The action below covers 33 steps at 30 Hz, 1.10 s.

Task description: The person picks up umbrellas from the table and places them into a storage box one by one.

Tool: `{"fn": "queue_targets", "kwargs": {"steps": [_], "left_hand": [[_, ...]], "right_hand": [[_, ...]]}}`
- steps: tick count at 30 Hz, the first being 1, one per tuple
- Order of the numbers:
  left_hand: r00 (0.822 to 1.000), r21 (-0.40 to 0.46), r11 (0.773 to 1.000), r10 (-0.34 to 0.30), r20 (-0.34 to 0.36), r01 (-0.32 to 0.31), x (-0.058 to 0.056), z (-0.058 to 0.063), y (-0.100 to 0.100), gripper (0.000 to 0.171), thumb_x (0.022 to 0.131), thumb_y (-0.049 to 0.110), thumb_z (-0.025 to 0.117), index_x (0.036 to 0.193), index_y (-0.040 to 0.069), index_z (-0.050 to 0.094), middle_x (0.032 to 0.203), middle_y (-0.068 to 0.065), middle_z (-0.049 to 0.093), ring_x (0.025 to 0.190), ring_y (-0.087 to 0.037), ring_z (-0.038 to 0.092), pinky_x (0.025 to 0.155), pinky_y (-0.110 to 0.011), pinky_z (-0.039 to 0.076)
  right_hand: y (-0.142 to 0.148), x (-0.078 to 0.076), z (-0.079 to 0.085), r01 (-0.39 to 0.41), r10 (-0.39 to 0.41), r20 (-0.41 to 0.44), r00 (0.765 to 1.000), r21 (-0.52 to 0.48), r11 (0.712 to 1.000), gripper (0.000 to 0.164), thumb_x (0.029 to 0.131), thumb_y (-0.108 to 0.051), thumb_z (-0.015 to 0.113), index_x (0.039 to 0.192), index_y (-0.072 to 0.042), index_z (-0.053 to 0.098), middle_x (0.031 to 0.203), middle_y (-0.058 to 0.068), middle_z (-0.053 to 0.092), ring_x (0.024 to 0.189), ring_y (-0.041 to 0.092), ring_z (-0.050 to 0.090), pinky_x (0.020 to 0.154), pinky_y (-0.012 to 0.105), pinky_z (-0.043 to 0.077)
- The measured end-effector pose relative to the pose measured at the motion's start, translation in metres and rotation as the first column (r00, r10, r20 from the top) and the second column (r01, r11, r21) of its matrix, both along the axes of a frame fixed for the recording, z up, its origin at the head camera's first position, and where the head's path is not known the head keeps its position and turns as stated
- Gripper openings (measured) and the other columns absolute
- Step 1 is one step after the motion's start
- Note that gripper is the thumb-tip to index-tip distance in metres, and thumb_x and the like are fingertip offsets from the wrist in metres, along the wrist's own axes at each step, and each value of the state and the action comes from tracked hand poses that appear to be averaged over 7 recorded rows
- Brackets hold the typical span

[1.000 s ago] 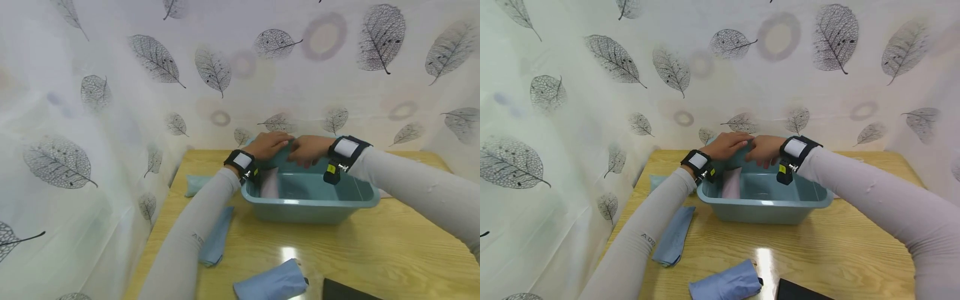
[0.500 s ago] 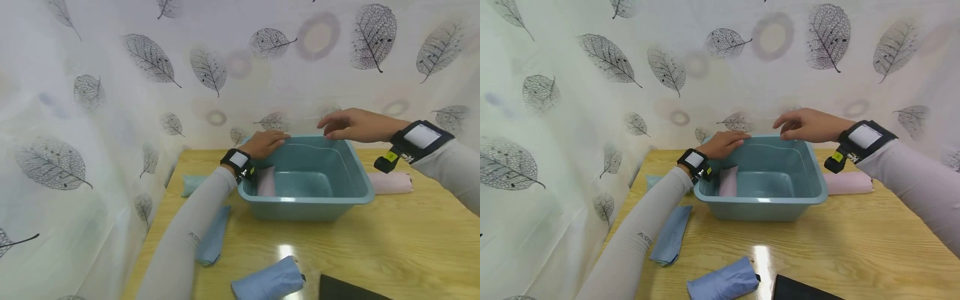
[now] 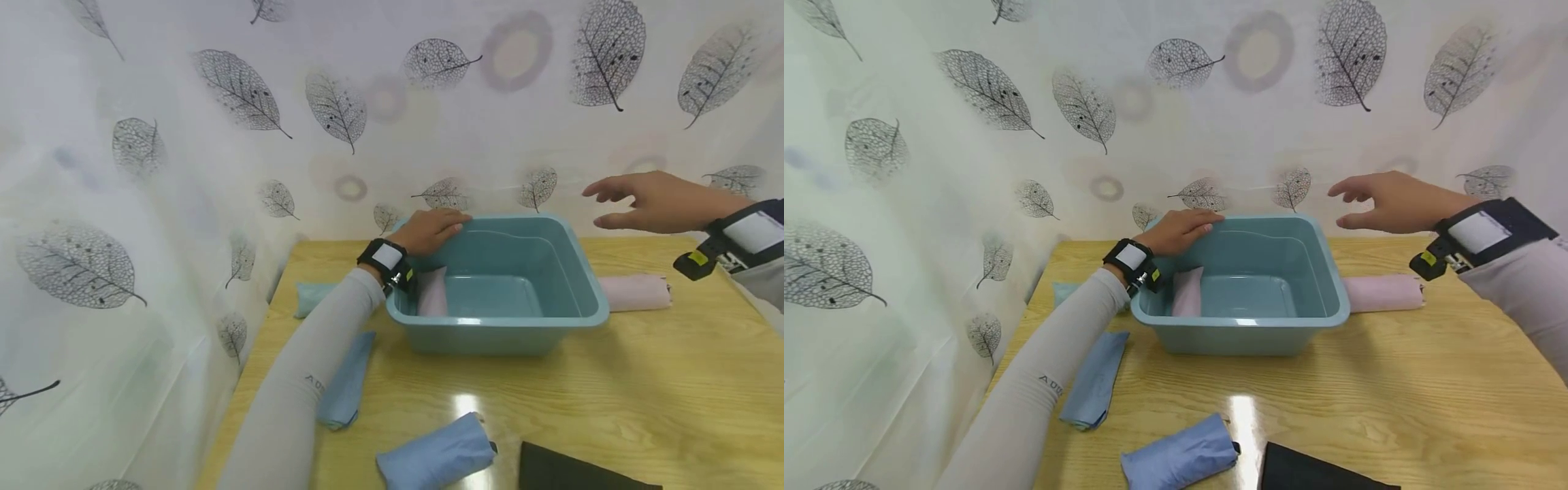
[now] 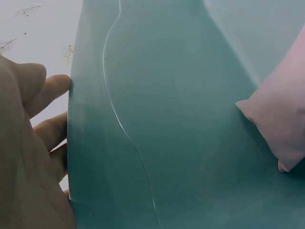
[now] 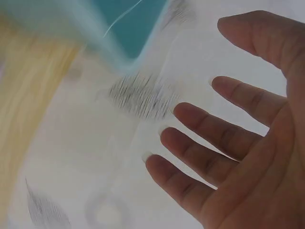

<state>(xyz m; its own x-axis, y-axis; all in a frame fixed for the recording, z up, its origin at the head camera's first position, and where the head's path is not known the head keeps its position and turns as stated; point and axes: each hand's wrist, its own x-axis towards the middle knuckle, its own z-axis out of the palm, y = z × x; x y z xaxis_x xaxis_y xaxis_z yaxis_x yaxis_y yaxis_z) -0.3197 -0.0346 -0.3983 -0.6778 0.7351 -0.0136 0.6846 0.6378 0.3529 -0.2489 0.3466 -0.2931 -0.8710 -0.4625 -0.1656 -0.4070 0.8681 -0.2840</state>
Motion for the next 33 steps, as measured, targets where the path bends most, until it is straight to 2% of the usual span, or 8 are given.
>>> {"fn": "queue_targets", "kwargs": {"steps": [5, 10, 15, 24, 33], "left_hand": [[1.0, 0.0, 1.0, 0.002, 0.007, -0.002, -0.001, 0.0, 0.0, 0.048, 0.114, 0.031, 0.032, 0.16, 0.019, 0.041, 0.163, -0.006, 0.041, 0.153, -0.022, 0.032, 0.124, -0.045, 0.023], [1.0, -0.001, 1.0, 0.0, 0.008, 0.0, -0.001, -0.002, -0.001, 0.049, 0.114, 0.033, 0.031, 0.16, 0.019, 0.041, 0.163, -0.007, 0.041, 0.153, -0.022, 0.032, 0.124, -0.045, 0.023], [1.0, 0.006, 1.0, 0.003, 0.01, -0.003, -0.001, -0.001, 0.0, 0.049, 0.114, 0.033, 0.032, 0.159, 0.019, 0.042, 0.163, -0.006, 0.041, 0.153, -0.021, 0.032, 0.124, -0.044, 0.023], [1.0, 0.014, 1.0, -0.002, 0.016, 0.002, -0.003, -0.003, 0.0, 0.048, 0.114, 0.032, 0.032, 0.159, 0.019, 0.042, 0.163, -0.006, 0.041, 0.153, -0.021, 0.032, 0.124, -0.044, 0.022], [1.0, 0.008, 1.0, -0.002, 0.01, 0.002, -0.005, -0.004, -0.001, 0.048, 0.114, 0.032, 0.032, 0.159, 0.019, 0.042, 0.163, -0.006, 0.041, 0.153, -0.022, 0.033, 0.123, -0.046, 0.024]], "right_hand": [[0.019, 0.003, -0.026, -0.01, 0.012, -0.027, 1.0, 0.074, 0.997, 0.058, 0.095, -0.021, 0.075, 0.143, 0.005, 0.053, 0.132, 0.032, 0.061, 0.111, 0.049, 0.064, 0.09, 0.064, 0.051], [0.033, 0.007, -0.059, -0.002, 0.001, 0.019, 1.0, 0.071, 0.997, 0.062, 0.091, -0.023, 0.079, 0.14, 0.006, 0.055, 0.126, 0.032, 0.063, 0.112, 0.051, 0.062, 0.089, 0.066, 0.051], [0.041, 0.009, -0.086, -0.001, -0.004, 0.072, 0.997, 0.066, 0.998, 0.069, 0.088, -0.027, 0.083, 0.141, 0.007, 0.054, 0.133, 0.034, 0.059, 0.12, 0.055, 0.058, 0.091, 0.067, 0.05], [0.036, 0.017, -0.106, -0.011, 0.007, 0.112, 0.994, 0.038, 0.999, 0.076, 0.083, -0.028, 0.087, 0.14, 0.01, 0.054, 0.137, 0.036, 0.056, 0.124, 0.057, 0.054, 0.094, 0.067, 0.048], [0.048, 0.012, -0.129, 0.001, -0.006, 0.116, 0.993, 0.04, 0.999, 0.087, 0.079, -0.035, 0.089, 0.141, 0.012, 0.05, 0.135, 0.041, 0.054, 0.123, 0.06, 0.053, 0.094, 0.069, 0.047]]}}
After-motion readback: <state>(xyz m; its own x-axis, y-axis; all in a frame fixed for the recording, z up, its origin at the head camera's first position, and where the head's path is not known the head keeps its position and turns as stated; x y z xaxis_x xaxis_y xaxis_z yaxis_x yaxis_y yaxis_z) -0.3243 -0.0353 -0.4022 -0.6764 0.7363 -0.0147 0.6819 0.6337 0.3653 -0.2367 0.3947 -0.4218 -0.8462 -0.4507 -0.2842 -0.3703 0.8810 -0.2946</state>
